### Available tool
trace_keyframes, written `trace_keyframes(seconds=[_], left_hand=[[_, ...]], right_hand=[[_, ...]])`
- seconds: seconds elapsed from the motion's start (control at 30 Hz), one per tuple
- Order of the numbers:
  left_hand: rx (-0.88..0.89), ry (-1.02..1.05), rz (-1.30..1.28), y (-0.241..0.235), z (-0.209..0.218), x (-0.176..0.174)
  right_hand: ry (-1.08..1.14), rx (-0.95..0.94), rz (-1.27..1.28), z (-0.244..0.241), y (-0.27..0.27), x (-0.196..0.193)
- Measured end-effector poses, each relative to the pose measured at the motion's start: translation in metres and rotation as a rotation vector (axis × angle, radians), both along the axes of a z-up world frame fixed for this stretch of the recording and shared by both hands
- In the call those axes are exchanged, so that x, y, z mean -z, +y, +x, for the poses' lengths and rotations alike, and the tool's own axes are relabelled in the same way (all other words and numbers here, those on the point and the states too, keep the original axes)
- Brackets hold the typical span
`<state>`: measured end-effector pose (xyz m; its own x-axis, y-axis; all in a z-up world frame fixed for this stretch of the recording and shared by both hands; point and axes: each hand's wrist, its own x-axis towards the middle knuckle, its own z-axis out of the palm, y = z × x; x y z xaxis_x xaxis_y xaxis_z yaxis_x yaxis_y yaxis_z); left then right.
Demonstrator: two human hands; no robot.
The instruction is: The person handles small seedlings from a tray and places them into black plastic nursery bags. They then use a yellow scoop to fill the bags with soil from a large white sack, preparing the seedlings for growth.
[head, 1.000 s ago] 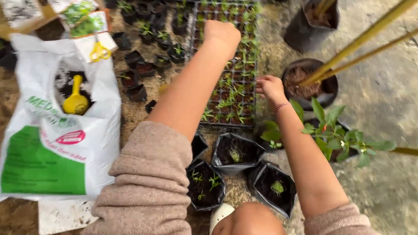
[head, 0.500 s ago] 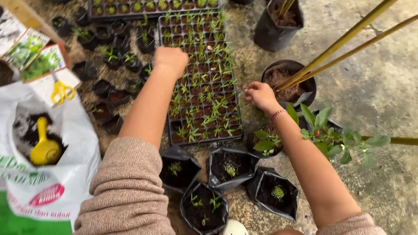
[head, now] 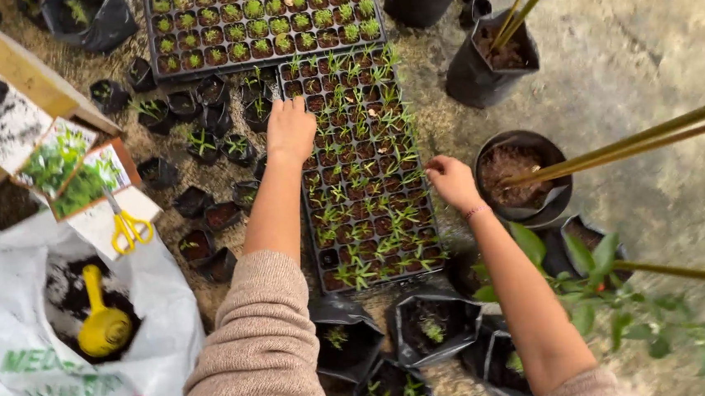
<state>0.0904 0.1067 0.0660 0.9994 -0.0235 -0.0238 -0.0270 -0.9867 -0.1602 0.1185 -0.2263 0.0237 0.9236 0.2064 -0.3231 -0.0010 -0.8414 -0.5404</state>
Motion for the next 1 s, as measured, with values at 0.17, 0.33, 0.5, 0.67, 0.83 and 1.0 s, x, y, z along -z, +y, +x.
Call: trace_keyframes(seconds=[0.17, 0.33, 0.5, 0.67, 0.83, 1.0], left_hand=[[0.043, -0.105, -0.215, -0.002, -0.004, 0.004], [0.105, -0.281, -0.3, 0.018, -0.003, 0.05], [0.073, -0.294, -0.337, 0.037, -0.007, 0.073], [0.076, -0.357, -0.29, 0.045, -0.007, 0.077], [0.085, -0.371, -0.273, 0.04, -0.004, 0.082], [0.101, -0.328, -0.302, 0.014, 0.009, 0.075]], right_hand=[[-0.037, 0.132, 0.02, 0.041, -0.017, 0.068], [-0.064, 0.186, 0.019, 0.06, -0.011, 0.097], [-0.081, 0.148, -0.044, 0.075, -0.009, 0.132], [-0.098, 0.14, -0.086, 0.065, 0.009, 0.096], [-0.123, 0.061, -0.12, 0.062, 0.019, 0.093], [-0.182, -0.043, -0.214, 0.069, 0.015, 0.11]])
